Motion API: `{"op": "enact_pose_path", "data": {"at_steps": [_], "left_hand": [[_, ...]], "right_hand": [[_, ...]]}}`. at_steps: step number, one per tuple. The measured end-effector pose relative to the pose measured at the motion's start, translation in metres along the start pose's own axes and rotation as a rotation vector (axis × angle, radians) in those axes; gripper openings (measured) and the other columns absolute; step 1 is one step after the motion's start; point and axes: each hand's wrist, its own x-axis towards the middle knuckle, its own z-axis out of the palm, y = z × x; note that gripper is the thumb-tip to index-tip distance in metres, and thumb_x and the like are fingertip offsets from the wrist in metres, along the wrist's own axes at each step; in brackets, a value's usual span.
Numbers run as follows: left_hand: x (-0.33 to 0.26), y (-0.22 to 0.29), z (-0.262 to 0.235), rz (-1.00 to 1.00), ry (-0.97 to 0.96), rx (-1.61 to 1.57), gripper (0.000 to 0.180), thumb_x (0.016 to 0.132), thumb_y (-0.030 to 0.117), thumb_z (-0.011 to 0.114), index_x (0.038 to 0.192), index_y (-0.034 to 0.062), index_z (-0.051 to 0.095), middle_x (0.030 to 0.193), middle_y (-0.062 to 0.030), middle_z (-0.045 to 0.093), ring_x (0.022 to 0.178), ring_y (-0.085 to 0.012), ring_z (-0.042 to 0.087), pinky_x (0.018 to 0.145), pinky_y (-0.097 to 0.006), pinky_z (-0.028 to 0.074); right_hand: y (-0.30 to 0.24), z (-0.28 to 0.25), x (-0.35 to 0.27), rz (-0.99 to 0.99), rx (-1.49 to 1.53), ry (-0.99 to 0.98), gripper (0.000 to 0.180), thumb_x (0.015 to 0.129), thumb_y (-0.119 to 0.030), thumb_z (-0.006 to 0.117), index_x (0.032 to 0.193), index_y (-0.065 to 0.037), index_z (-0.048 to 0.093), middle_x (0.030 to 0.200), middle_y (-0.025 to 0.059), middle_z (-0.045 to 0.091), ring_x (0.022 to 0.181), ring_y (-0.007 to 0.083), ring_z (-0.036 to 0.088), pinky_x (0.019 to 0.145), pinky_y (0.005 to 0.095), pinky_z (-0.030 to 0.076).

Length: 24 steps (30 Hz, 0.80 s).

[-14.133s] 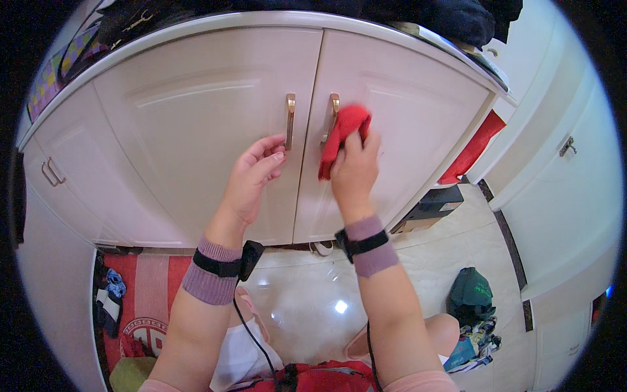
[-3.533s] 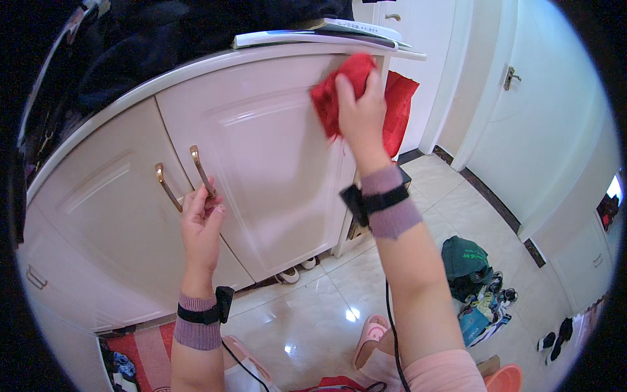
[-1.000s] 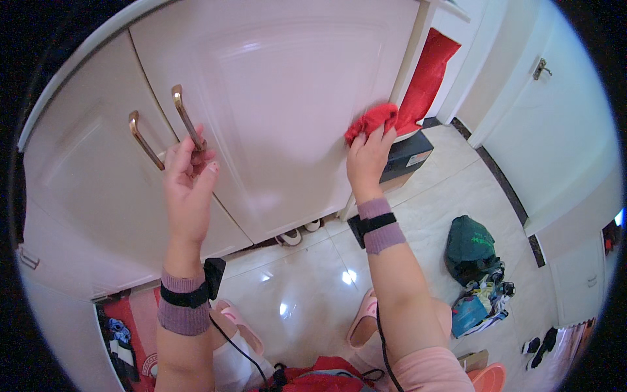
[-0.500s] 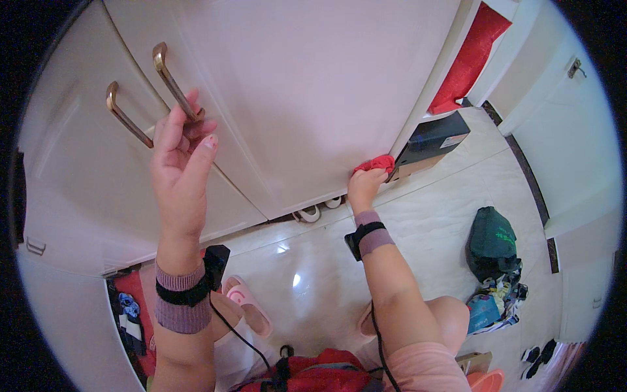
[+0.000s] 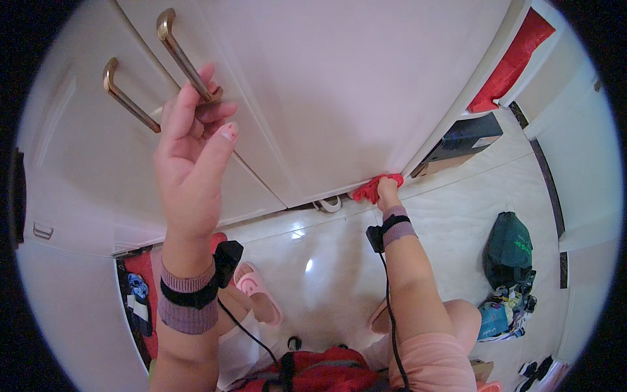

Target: The person wipes the exterior surfaces and handles of a white cabinet with a red cloth, reaching across the doors and around the gold-colored handles.

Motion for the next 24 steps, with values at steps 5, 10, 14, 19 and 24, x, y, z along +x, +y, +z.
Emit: {"op": "enact_pose_path", "data": {"at_steps": [5, 10, 14, 19, 24], "left_hand": [[-0.003, -0.004, -0.011, 0.021, -0.098, -0.035, 0.057, 0.092, -0.004, 0.057, 0.148, -0.0024, 0.044, 0.145, -0.0102, 0.051, 0.113, -0.0157, 0.057, 0.096, -0.029, 0.047], [-0.008, 0.001, -0.009, -0.021, -0.073, -0.189, 0.056, 0.094, -0.006, 0.055, 0.148, -0.0034, 0.043, 0.142, -0.0128, 0.053, 0.112, -0.0166, 0.06, 0.096, -0.029, 0.048], [-0.023, 0.004, -0.021, -0.102, -0.031, -0.21, 0.047, 0.094, -0.005, 0.055, 0.14, -0.0047, 0.051, 0.132, -0.0133, 0.059, 0.106, -0.0164, 0.063, 0.094, -0.03, 0.05], [-0.023, 0.0, -0.034, -0.255, 0.066, -0.25, 0.028, 0.098, 0.001, 0.054, 0.124, -0.005, 0.062, 0.109, -0.0118, 0.069, 0.099, -0.0172, 0.066, 0.092, -0.033, 0.054], [-0.019, -0.002, -0.05, -0.311, 0.154, -0.374, 0.022, 0.098, 0.003, 0.055, 0.117, -0.0034, 0.065, 0.104, -0.0101, 0.069, 0.095, -0.0167, 0.066, 0.089, -0.032, 0.055]], "right_hand": [[0.03, 0.058, -0.034, 0.079, 0.046, -0.042, 0.031, 0.098, -0.005, 0.032, 0.12, 0.006, 0.051, 0.105, 0.0195, 0.065, 0.08, 0.0365, 0.068, 0.058, 0.0508, 0.058], [0.045, 0.096, -0.067, 0.253, -0.038, -0.378, 0.028, 0.096, 0.0, 0.033, 0.113, 0.007, 0.054, 0.102, 0.0199, 0.065, 0.083, 0.0324, 0.067, 0.06, 0.0468, 0.057], [0.071, 0.165, -0.126, 0.403, 0.141, -0.493, 0.03, 0.095, 0.001, 0.029, 0.112, 0.009, 0.052, 0.105, 0.0251, 0.064, 0.083, 0.0357, 0.065, 0.063, 0.0491, 0.056], [0.073, 0.182, -0.146, 0.366, 0.225, -0.365, 0.034, 0.093, 0.003, 0.029, 0.118, 0.01, 0.051, 0.111, 0.0283, 0.063, 0.096, 0.0405, 0.067, 0.078, 0.0526, 0.06], [0.038, 0.187, -0.171, 0.329, 0.237, -0.409, 0.031, 0.096, 0.002, 0.036, 0.121, 0.007, 0.053, 0.122, 0.0216, 0.061, 0.112, 0.0343, 0.063, 0.092, 0.0479, 0.057]]}}
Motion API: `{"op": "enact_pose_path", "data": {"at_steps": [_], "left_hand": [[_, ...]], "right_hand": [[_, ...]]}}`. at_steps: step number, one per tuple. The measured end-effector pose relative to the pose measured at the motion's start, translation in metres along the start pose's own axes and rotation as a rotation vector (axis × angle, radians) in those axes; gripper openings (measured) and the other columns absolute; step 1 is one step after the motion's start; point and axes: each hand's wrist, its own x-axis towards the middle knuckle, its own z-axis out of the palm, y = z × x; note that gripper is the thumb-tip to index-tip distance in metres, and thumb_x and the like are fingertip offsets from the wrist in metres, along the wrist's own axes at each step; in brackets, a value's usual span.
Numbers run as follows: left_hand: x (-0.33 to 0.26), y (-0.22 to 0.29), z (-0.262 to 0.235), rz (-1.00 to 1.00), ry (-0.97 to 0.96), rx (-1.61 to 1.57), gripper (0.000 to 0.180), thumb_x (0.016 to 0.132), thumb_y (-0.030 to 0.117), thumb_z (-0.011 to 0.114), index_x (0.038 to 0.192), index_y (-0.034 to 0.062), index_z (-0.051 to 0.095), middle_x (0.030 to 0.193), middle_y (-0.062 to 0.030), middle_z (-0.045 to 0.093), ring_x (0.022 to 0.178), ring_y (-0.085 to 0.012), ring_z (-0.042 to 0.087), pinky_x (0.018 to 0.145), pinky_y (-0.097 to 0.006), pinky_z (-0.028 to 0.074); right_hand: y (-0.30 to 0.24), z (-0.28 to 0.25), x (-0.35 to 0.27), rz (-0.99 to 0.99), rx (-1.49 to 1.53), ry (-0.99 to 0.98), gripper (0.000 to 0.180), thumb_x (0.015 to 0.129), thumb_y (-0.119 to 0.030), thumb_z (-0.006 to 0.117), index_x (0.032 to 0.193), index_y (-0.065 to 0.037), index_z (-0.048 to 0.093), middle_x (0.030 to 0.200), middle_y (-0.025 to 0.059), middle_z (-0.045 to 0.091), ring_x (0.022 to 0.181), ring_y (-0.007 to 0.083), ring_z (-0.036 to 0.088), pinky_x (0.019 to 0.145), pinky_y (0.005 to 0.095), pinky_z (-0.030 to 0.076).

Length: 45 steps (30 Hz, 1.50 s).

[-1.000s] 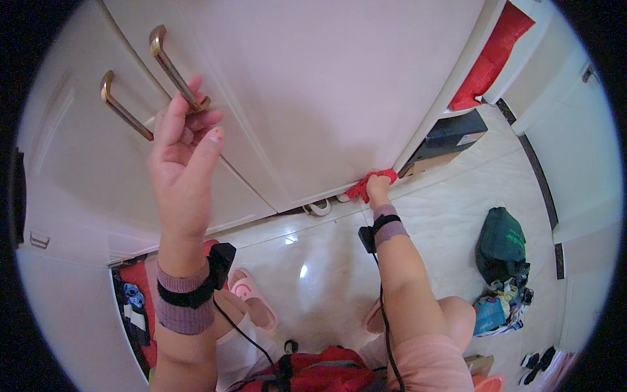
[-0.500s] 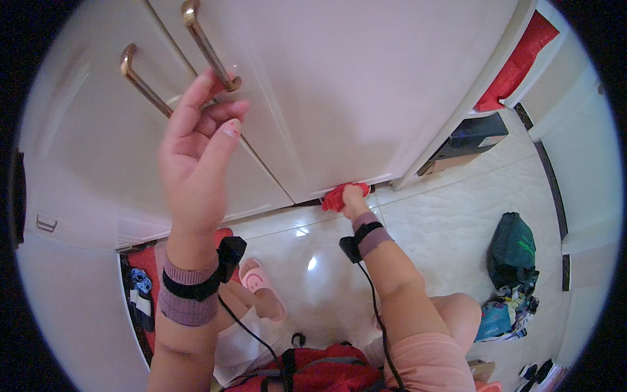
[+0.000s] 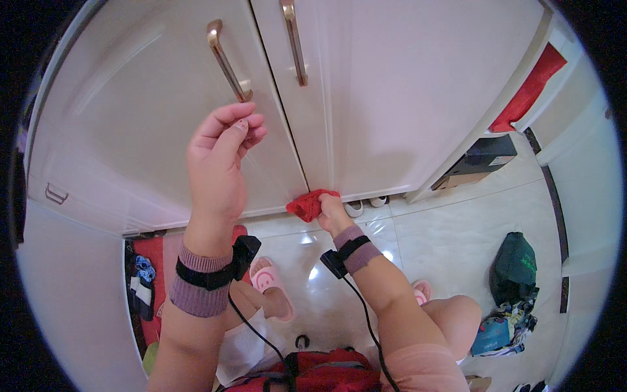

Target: The person wipes the exterior surfaces and handles of a white cabinet with a red cloth, reaching across the doors and around the gold-colored handles.

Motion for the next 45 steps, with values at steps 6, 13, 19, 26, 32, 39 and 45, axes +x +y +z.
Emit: {"op": "enact_pose_path", "data": {"at_steps": [6, 13, 19, 26, 32, 39, 45], "left_hand": [[0.0, 0.004, -0.005, -0.068, 0.052, -0.059, 0.02, 0.097, 0.004, 0.056, 0.113, -0.0025, 0.066, 0.101, -0.0092, 0.069, 0.091, -0.0157, 0.066, 0.086, -0.03, 0.055], [-0.007, 0.019, -0.01, -0.099, 0.051, -0.116, 0.021, 0.097, 0.006, 0.056, 0.113, -0.0021, 0.065, 0.1, -0.0089, 0.069, 0.089, -0.0154, 0.066, 0.084, -0.029, 0.055], [-0.007, 0.023, -0.019, -0.135, 0.068, -0.148, 0.019, 0.097, 0.006, 0.055, 0.111, -0.0015, 0.065, 0.098, -0.0082, 0.07, 0.085, -0.0142, 0.067, 0.082, -0.029, 0.055], [-0.013, 0.014, -0.019, -0.247, -0.156, 0.086, 0.029, 0.095, 0.02, 0.066, 0.119, 0.005, 0.065, 0.105, -0.0044, 0.069, 0.091, -0.0138, 0.065, 0.076, -0.027, 0.051], [-0.019, 0.009, -0.035, 0.12, -0.236, 0.443, 0.056, 0.084, 0.033, 0.082, 0.123, -0.0021, 0.062, 0.109, -0.0151, 0.065, 0.096, -0.0199, 0.063, 0.087, -0.032, 0.053], [-0.025, 0.035, -0.049, 0.034, -0.208, 0.254, 0.044, 0.087, 0.021, 0.08, 0.12, 0.0064, 0.054, 0.11, -0.0056, 0.061, 0.1, -0.0159, 0.061, 0.091, -0.032, 0.052], [-0.028, 0.058, -0.051, -0.125, 0.016, -0.276, 0.022, 0.096, 0.01, 0.068, 0.113, 0.0051, 0.054, 0.106, -0.0048, 0.063, 0.096, -0.011, 0.061, 0.085, -0.029, 0.054]], "right_hand": [[-0.042, 0.029, -0.044, -0.121, -0.061, -0.119, 0.023, 0.098, -0.003, 0.044, 0.116, 0.0, 0.059, 0.116, 0.0138, 0.067, 0.106, 0.0274, 0.067, 0.091, 0.043, 0.057], [-0.112, 0.096, -0.123, -0.421, -0.195, -0.242, 0.025, 0.1, -0.014, 0.054, 0.122, -0.005, 0.058, 0.113, 0.0105, 0.068, 0.1, 0.0236, 0.068, 0.081, 0.0416, 0.058], [-0.151, 0.137, -0.17, -0.599, -0.31, -0.319, 0.024, 0.097, -0.007, 0.051, 0.121, -0.003, 0.058, 0.112, 0.0117, 0.069, 0.099, 0.0245, 0.07, 0.082, 0.0429, 0.059], [-0.134, 0.143, -0.203, -0.657, -0.355, -0.273, 0.024, 0.095, -0.004, 0.052, 0.117, 0.0, 0.06, 0.108, 0.0102, 0.07, 0.097, 0.0225, 0.069, 0.082, 0.0378, 0.057], [-0.115, 0.161, -0.222, -0.876, -0.796, -0.406, 0.023, 0.091, 0.001, 0.056, 0.113, -0.003, 0.063, 0.095, 0.0023, 0.069, 0.087, 0.0119, 0.064, 0.078, 0.0277, 0.053], [-0.113, 0.179, -0.233, -0.794, -0.753, -0.661, 0.025, 0.093, -0.003, 0.063, 0.118, -0.001, 0.06, 0.104, 0.0053, 0.068, 0.089, 0.0131, 0.067, 0.073, 0.0288, 0.057], [-0.125, 0.201, -0.251, -0.899, -0.886, -0.501, 0.032, 0.092, -0.007, 0.068, 0.119, 0.0, 0.054, 0.099, 0.0059, 0.07, 0.095, 0.0117, 0.066, 0.084, 0.0294, 0.054]]}}
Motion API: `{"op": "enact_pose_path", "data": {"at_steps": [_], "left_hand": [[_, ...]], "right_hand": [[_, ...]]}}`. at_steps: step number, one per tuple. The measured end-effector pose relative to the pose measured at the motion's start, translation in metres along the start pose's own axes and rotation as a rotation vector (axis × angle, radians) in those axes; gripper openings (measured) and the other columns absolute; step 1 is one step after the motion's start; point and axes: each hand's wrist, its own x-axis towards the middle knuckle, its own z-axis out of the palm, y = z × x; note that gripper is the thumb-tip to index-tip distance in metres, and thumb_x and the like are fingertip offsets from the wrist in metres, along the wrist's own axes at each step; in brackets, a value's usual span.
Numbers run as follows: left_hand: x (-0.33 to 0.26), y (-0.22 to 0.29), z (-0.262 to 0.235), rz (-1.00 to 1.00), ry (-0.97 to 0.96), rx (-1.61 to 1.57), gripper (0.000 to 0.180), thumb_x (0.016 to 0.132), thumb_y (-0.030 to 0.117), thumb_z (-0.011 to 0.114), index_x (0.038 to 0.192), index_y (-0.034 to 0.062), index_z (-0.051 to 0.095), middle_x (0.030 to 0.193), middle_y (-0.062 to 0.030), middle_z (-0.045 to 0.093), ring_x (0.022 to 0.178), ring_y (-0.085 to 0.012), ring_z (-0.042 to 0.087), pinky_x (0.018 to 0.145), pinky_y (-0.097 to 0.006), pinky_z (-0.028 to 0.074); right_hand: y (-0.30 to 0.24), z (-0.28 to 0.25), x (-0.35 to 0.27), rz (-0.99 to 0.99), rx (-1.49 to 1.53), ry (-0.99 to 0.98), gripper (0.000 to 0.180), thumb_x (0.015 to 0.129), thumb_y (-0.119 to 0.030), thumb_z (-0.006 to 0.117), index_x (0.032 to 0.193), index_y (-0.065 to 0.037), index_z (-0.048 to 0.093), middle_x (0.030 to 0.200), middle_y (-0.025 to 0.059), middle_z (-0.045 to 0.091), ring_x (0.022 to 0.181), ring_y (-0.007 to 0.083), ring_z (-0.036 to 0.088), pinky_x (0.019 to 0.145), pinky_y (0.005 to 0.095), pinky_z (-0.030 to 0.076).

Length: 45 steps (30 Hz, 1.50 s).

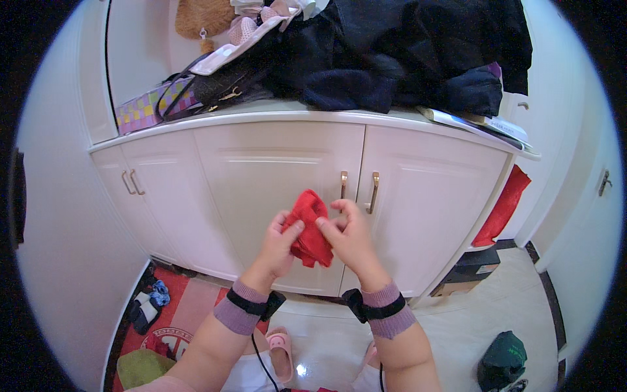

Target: The person wipes the exterior surfaces and handles of a white cabinet with a red cloth, reaching across the doors and around the gold-colored handles.

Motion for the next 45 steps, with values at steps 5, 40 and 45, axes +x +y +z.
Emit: {"op": "enact_pose_path", "data": {"at_steps": [5, 40, 45], "left_hand": [[0.007, 0.055, 0.006, 0.464, 0.215, 0.239, 0.019, 0.096, 0.01, 0.068, 0.108, 0.0064, 0.054, 0.11, -0.0058, 0.063, 0.098, -0.0135, 0.061, 0.086, -0.03, 0.052], [0.11, 0.151, -0.066, 1.592, -0.146, 1.931, 0.042, 0.081, 0.014, 0.068, 0.122, 0.0045, 0.062, 0.134, -0.0189, 0.06, 0.128, -0.0373, 0.056, 0.111, -0.05, 0.044], [0.092, 0.168, -0.093, 1.512, -0.035, 1.934, 0.046, 0.076, 0.006, 0.069, 0.121, 0.0009, 0.063, 0.133, -0.0195, 0.06, 0.128, -0.038, 0.055, 0.11, -0.049, 0.044]], "right_hand": [[0.004, -0.036, 0.018, -0.378, -0.343, 0.567, 0.032, 0.088, -0.01, 0.069, 0.117, -0.001, 0.058, 0.097, 0.0091, 0.066, 0.089, 0.0196, 0.061, 0.08, 0.0345, 0.05], [0.055, -0.056, 0.057, -0.454, -0.464, 0.735, 0.018, 0.088, -0.012, 0.066, 0.077, 0.001, 0.059, 0.064, 0.0074, 0.054, 0.057, 0.0155, 0.05, 0.057, 0.0308, 0.043], [0.054, -0.059, 0.06, -0.532, -0.494, 0.655, 0.022, 0.089, -0.014, 0.065, 0.075, 0.001, 0.057, 0.064, 0.0122, 0.051, 0.055, 0.0238, 0.048, 0.055, 0.0355, 0.04]]}}
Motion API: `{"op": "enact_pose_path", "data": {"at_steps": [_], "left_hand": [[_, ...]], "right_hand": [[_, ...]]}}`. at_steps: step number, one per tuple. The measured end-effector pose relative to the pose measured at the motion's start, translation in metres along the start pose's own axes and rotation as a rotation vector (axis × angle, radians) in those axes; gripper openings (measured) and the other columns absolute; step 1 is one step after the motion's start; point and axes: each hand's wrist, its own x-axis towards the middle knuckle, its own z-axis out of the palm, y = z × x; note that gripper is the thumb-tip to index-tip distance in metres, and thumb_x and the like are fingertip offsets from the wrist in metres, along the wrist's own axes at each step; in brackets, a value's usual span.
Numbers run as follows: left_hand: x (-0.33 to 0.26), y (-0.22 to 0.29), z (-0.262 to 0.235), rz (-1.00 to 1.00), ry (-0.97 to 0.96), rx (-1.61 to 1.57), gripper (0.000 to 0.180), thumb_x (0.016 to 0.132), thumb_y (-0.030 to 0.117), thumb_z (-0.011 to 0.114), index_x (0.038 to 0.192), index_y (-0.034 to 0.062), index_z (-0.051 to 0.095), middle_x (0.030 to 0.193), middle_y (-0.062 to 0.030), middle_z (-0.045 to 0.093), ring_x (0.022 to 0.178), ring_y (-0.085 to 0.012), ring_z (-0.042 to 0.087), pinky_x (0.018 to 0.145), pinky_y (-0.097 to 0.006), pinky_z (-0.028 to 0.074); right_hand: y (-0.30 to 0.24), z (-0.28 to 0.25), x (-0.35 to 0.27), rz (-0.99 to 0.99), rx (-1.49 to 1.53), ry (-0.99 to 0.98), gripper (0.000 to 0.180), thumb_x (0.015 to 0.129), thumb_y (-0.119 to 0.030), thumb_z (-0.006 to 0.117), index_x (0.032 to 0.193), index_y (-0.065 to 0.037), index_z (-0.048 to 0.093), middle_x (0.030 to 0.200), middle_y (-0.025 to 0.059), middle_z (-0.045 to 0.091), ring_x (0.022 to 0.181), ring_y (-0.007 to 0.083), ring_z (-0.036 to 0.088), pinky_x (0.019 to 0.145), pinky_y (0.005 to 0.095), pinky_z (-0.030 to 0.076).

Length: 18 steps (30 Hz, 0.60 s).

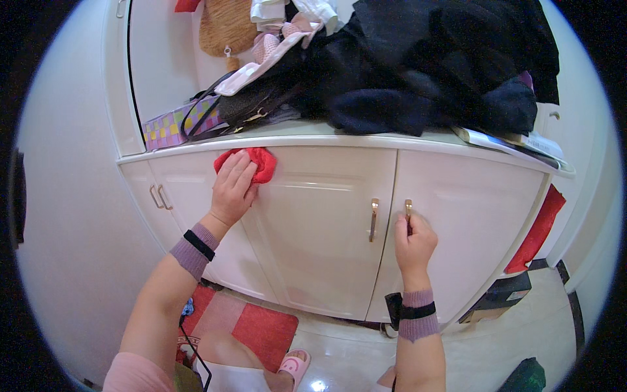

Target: The person wipes the exterior surfaces and handles of a white cabinet with a red cloth, reaching across the doors and around the gold-colored handles.

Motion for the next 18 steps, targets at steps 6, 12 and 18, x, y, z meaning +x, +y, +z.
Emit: {"op": "enact_pose_path", "data": {"at_steps": [6, 12, 18], "left_hand": [[0.032, 0.05, 0.02, -0.018, 0.049, -0.006, 0.05, 0.072, 0.001, 0.067, 0.122, 0.0, 0.065, 0.132, -0.0176, 0.061, 0.128, -0.0362, 0.053, 0.11, -0.047, 0.041], [0.097, 0.121, 0.047, 0.103, 0.092, -0.148, 0.042, 0.078, 0.008, 0.066, 0.12, 0.0019, 0.066, 0.131, -0.0146, 0.062, 0.126, -0.033, 0.054, 0.109, -0.044, 0.042], [0.143, 0.158, 0.059, 0.278, 0.026, -0.253, 0.04, 0.085, 0.014, 0.056, 0.122, 0.0019, 0.064, 0.135, -0.0138, 0.06, 0.129, -0.0305, 0.053, 0.112, -0.041, 0.041]], "right_hand": [[-0.009, -0.004, 0.001, 0.019, -0.006, -0.035, 0.023, 0.089, -0.014, 0.066, 0.074, 0.0, 0.056, 0.065, 0.0131, 0.053, 0.057, 0.0256, 0.05, 0.056, 0.0368, 0.041], [-0.01, -0.005, -0.002, 0.054, 0.072, -0.064, 0.022, 0.089, -0.016, 0.066, 0.076, 0.0, 0.057, 0.067, 0.013, 0.055, 0.058, 0.0263, 0.053, 0.057, 0.0374, 0.042], [0.006, 0.0, -0.007, 0.013, 0.108, -0.028, 0.014, 0.089, -0.013, 0.066, 0.083, 0.0, 0.064, 0.071, 0.0135, 0.06, 0.061, 0.0246, 0.057, 0.06, 0.0354, 0.045]]}}
